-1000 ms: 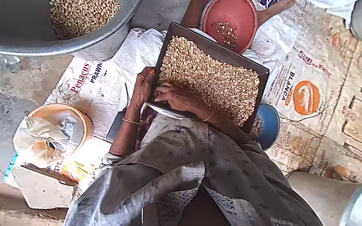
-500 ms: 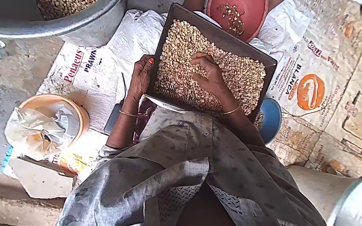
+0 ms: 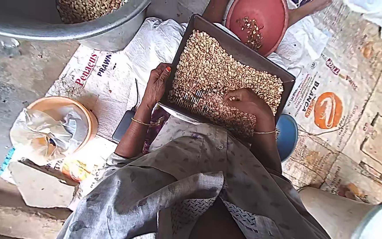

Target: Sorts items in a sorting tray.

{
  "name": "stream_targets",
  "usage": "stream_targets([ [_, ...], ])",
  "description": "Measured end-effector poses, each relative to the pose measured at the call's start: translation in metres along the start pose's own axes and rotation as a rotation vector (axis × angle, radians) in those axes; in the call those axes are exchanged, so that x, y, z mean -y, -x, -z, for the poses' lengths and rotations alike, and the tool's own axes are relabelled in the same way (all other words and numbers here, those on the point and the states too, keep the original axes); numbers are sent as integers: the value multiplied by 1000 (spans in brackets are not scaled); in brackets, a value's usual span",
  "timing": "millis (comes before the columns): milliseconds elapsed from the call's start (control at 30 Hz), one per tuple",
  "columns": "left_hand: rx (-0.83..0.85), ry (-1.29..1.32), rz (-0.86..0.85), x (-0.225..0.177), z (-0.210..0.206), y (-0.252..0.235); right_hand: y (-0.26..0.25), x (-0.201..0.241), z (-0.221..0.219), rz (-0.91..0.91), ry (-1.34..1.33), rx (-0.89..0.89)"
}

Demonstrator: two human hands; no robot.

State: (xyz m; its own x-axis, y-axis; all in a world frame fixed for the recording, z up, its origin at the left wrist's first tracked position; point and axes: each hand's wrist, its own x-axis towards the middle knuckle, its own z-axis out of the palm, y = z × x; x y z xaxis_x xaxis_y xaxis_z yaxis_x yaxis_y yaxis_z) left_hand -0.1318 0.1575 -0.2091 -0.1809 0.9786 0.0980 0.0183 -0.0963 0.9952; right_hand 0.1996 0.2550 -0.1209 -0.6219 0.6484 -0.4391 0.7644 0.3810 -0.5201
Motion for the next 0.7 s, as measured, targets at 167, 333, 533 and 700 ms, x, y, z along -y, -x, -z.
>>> stream_targets([
  [167, -5, -25, 44, -3, 0, 1, -38, 52, -26, 273, 43, -136],
  [333, -16, -11, 27, -3, -1, 2, -85, 100, -71, 411, 87, -80],
  [533, -14, -3, 13, -2, -1, 1, -96, 96, -98, 424, 150, -243],
  [700, -19, 4, 11, -1, -1, 3, -91, 98, -102, 472, 268, -257],
])
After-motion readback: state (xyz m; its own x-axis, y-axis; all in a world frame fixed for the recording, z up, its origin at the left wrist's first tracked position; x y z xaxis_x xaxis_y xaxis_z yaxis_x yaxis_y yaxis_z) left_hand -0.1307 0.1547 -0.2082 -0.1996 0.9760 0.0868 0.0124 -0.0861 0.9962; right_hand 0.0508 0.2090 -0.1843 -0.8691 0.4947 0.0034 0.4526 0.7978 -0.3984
